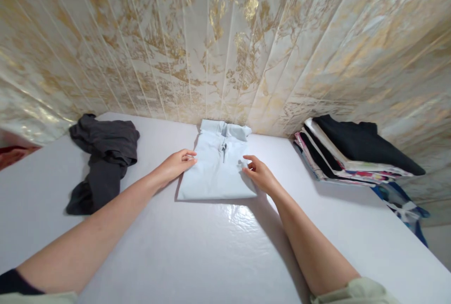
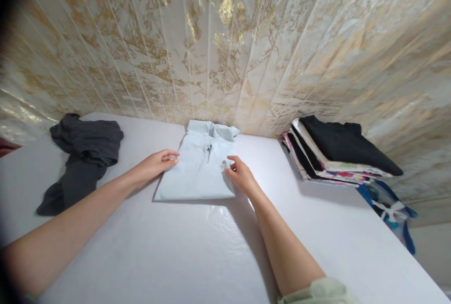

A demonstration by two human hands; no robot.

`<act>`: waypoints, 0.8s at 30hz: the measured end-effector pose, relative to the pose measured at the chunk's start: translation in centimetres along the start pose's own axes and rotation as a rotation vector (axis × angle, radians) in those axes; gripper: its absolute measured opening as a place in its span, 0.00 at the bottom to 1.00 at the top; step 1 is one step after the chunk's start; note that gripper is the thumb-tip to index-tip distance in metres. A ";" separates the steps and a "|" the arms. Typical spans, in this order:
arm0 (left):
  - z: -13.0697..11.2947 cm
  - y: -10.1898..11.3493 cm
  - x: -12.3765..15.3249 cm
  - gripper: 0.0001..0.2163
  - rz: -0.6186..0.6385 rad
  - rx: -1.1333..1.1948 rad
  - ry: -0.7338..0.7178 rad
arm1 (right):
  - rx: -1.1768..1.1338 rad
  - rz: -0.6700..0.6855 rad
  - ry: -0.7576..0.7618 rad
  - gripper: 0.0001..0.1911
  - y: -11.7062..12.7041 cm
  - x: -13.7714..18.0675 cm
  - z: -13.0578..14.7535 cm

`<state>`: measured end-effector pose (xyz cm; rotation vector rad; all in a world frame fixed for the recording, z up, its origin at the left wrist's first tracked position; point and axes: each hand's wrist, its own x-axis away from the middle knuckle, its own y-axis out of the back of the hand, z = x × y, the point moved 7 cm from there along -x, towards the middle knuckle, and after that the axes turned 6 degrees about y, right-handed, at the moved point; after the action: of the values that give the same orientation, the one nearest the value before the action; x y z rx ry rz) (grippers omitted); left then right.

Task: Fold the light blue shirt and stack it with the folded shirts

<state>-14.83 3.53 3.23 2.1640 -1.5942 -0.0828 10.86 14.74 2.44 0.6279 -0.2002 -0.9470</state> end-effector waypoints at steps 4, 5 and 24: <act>0.6 -0.1 0.7 0.20 -0.017 -0.253 -0.044 | 0.092 0.083 0.015 0.28 -0.2 0.9 0.2; 0.2 -0.3 0.8 0.18 -0.021 -0.316 -0.075 | 0.109 0.110 0.013 0.29 -0.2 1.1 0.5; -0.2 -1.0 0.3 0.21 -0.262 -0.367 -0.232 | 0.387 -0.010 -0.020 0.25 0.5 1.0 0.5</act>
<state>-13.79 3.54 3.11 2.1079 -1.2755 -0.6758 11.58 13.92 3.04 0.9758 -0.4039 -0.9316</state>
